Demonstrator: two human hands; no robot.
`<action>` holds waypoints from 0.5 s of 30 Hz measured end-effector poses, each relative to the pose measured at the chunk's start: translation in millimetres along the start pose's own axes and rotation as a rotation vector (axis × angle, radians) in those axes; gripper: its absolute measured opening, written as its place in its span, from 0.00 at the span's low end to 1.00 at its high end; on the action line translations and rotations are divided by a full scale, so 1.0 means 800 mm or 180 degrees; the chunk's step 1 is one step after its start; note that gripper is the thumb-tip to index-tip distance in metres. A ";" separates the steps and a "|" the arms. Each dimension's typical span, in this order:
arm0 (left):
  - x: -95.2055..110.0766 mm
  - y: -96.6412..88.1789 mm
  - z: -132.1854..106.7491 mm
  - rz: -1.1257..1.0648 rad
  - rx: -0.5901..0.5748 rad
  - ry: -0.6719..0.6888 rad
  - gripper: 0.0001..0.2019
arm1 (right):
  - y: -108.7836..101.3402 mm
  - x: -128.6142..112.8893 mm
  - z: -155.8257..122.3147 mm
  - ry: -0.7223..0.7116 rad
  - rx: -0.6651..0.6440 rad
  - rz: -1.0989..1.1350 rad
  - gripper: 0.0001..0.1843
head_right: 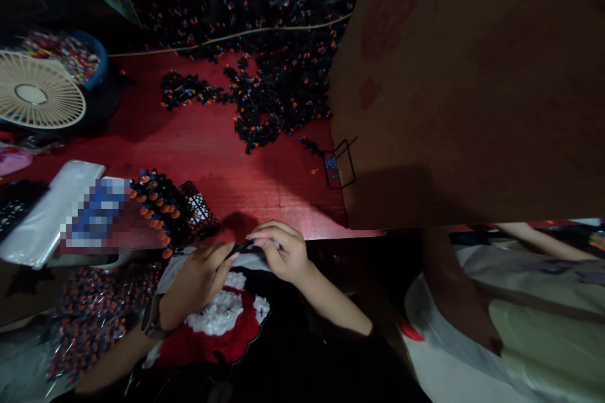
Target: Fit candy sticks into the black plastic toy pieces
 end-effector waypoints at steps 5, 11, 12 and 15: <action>-0.004 0.002 -0.003 0.0213 -0.0001 0.0020 0.18 | 0.000 0.005 0.000 -0.0062 0.0107 -0.0352 0.10; -0.014 0.007 0.006 0.0225 0.0201 -0.0236 0.17 | 0.012 0.034 -0.001 0.0259 0.0385 -0.0591 0.16; -0.016 0.008 0.008 0.0091 0.0256 -0.0358 0.17 | 0.016 0.038 0.000 0.0307 0.0382 -0.0657 0.17; -0.023 0.009 0.013 -0.0413 0.0471 -0.0683 0.16 | 0.024 0.055 0.009 0.0408 0.0150 -0.0758 0.20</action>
Point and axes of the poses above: each hand's wrist, its own z-axis towards the middle knuckle, its own y-axis out of the palm, x = y × z, the point moved 8 cm from there along z, towards the middle knuckle, and after that the axes turned 14 degrees about y, right-handed, at the moved point
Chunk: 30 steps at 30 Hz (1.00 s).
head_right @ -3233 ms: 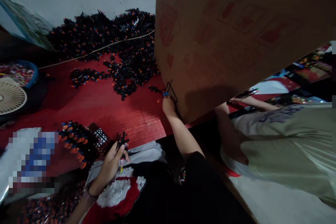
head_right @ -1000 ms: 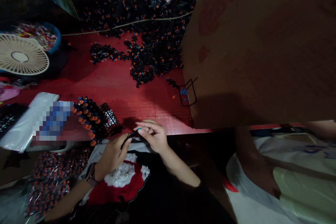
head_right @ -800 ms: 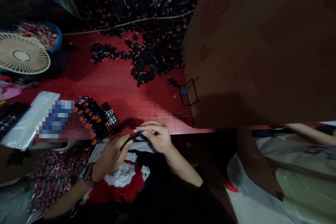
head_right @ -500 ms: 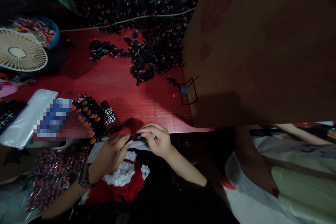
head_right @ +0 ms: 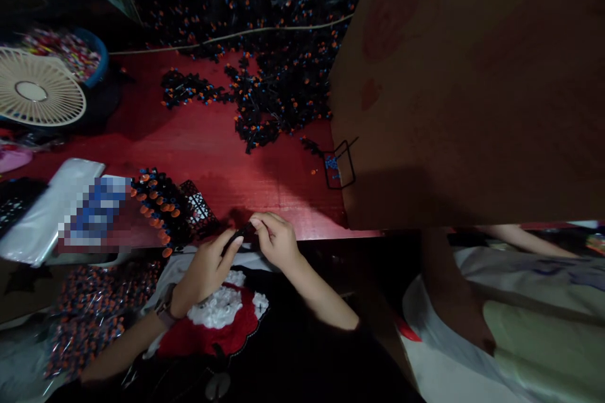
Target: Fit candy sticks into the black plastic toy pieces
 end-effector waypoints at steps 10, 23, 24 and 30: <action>-0.025 0.009 -0.015 -0.1391 0.0223 -0.0833 0.23 | -0.153 0.204 0.146 0.1058 0.1688 -0.1532 0.27; -0.029 0.008 -0.015 -0.1544 0.0543 -0.0734 0.26 | -0.160 0.249 0.173 0.0790 0.1736 -0.2046 0.21; -0.030 0.007 -0.014 -0.1483 0.0554 -0.0695 0.25 | -0.160 0.248 0.176 0.0789 0.1709 -0.2048 0.21; -0.033 0.008 -0.015 -0.1422 0.0695 -0.0613 0.24 | -0.150 0.233 0.191 0.0488 0.1371 -0.1989 0.17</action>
Point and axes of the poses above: each hand's wrist, its own z-axis towards the middle knuckle, its own y-axis out of the palm, x = y × z, the point moved 8 cm from there along z, towards the middle knuckle, and after that the axes turned 14 degrees about y, right-handed, at the moved point
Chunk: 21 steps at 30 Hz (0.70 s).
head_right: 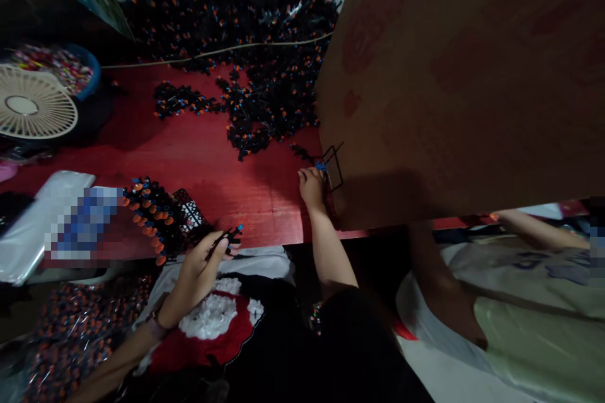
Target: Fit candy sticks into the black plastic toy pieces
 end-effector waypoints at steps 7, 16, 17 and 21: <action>0.020 -0.010 -0.004 0.0368 0.0074 0.0498 0.17 | -0.011 -0.044 -0.024 0.0003 -0.0416 0.0853 0.16; 0.026 -0.007 -0.006 -0.0007 -0.0012 0.0235 0.18 | -0.056 -0.195 -0.134 -0.0228 -0.1710 0.2718 0.27; 0.027 -0.008 -0.007 -0.0020 0.0004 0.0200 0.18 | -0.060 -0.205 -0.147 -0.0161 -0.1869 0.2869 0.27; 0.055 -0.022 -0.007 0.0523 0.0190 0.0844 0.14 | -0.094 -0.235 -0.199 0.0117 -0.2156 0.3173 0.16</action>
Point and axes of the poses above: each hand's wrist, its own z-axis towards the middle knuckle, its own y-axis out of the palm, x = y × z, the point moved 8 cm from there along z, towards the middle knuckle, and after that the axes turned 14 degrees about y, right-handed, at the moved point
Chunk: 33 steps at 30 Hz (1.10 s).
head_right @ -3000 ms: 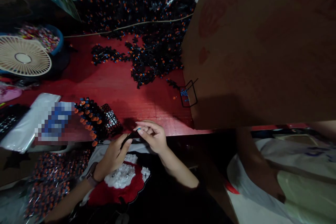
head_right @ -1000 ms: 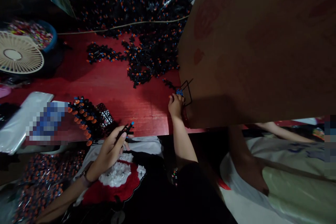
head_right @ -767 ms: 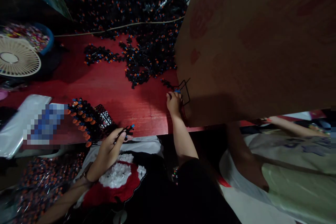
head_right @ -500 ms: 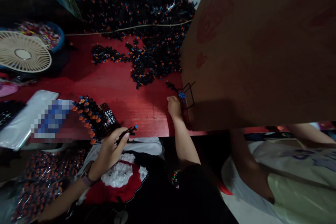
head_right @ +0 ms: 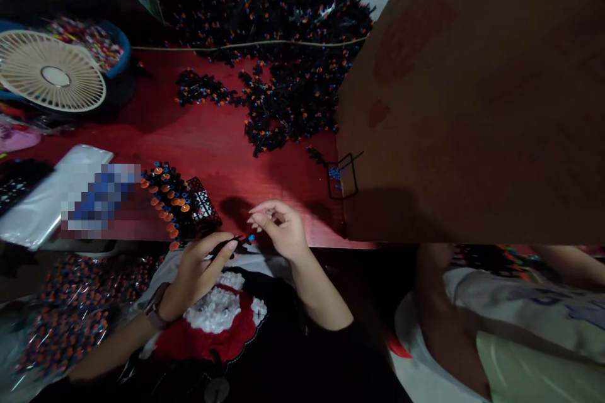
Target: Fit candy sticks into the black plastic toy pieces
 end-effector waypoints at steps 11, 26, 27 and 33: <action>0.075 -0.012 -0.002 0.1807 0.0258 0.1641 0.11 | 0.039 -0.037 -0.068 -0.0574 0.0967 -0.0385 0.05; 0.075 -0.014 -0.008 0.1864 0.0174 0.1572 0.14 | 0.051 -0.055 -0.083 -0.1132 0.1418 -0.0811 0.05; 0.074 -0.014 -0.009 0.1878 0.0175 0.1561 0.15 | 0.052 -0.057 -0.083 -0.1178 0.1382 -0.0816 0.05; 0.075 -0.016 -0.012 0.1865 0.0192 0.1598 0.14 | 0.060 -0.057 -0.079 -0.1194 0.1122 -0.0825 0.06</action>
Point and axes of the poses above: each hand's wrist, its own z-axis towards the middle knuckle, its own y-axis out of the palm, x = y × z, the point moved 8 cm from there along z, towards the middle knuckle, and after that the axes turned 14 degrees about y, right-handed, at the moved point
